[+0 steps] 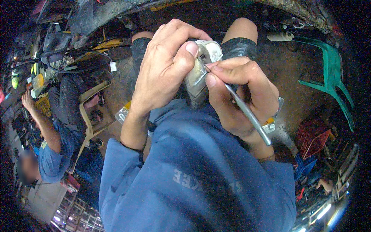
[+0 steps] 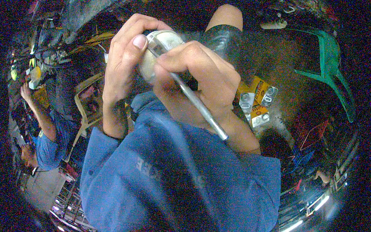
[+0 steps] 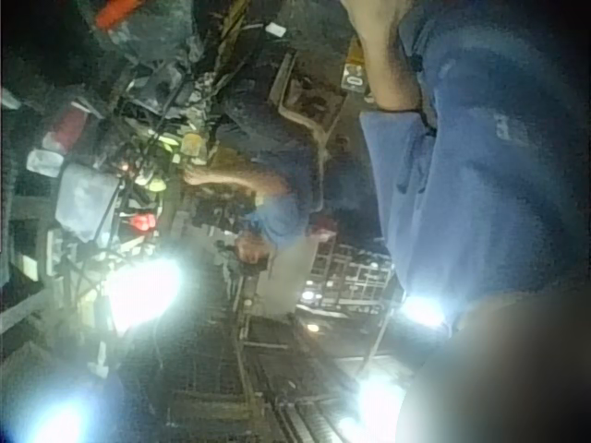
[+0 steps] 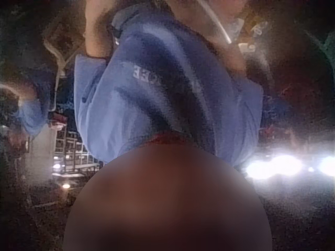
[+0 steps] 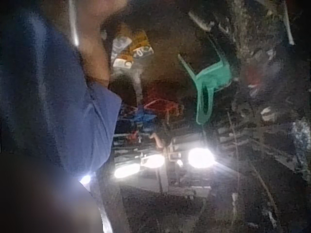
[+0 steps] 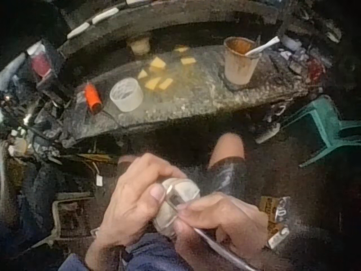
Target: The person holds a black sneaker and uses a metal pick and a thin brass rod to scrape and clean the white midsole and outsole grooves. They repeatedly probe the tread and sidewall areas, then place the shoe on the workbench and handle a small plastic bag containing a tiny part.
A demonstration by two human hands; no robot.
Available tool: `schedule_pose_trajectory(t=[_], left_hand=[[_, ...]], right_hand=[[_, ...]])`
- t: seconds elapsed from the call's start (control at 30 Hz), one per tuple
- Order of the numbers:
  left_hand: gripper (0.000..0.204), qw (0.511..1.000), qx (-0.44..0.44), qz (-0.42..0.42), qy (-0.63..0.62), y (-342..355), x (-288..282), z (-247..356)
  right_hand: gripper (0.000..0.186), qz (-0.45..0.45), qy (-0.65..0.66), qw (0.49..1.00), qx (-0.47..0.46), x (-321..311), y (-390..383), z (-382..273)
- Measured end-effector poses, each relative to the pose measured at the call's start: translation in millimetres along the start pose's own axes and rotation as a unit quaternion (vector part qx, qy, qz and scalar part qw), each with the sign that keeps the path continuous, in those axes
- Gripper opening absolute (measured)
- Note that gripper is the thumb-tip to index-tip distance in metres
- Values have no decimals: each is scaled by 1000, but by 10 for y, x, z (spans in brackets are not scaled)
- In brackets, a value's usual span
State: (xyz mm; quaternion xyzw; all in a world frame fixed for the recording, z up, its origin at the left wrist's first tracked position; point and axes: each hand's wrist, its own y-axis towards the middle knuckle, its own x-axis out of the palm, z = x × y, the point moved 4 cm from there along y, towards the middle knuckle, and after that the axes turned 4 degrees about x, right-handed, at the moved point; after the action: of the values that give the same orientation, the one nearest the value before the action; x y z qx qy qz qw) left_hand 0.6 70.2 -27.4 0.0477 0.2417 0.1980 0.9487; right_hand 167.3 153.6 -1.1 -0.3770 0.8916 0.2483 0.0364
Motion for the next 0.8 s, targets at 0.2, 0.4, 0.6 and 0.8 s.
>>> schedule_pose_trajectory(t=[0.2, 0.4, 0.6, 0.8], left_hand=[[41, 1000, 7, -4, 2, 9, 0, -2], [42, 1000, 4, -2, 0, 2, 7, -14], [42, 1000, 4, -1, -2, -2, 6, -22], [48, 999, -30, -1, -37, -27, 3, -3]], right_hand=[[21, -10, -5, 1000, 16, -9, -41, -12], [21, -16, 8, 999, 30, -13, -81, -1], [19, -16, 17, 1000, 21, -1, -111, 29], [17, 53, 75, 994, 62, -20, -153, -43]])
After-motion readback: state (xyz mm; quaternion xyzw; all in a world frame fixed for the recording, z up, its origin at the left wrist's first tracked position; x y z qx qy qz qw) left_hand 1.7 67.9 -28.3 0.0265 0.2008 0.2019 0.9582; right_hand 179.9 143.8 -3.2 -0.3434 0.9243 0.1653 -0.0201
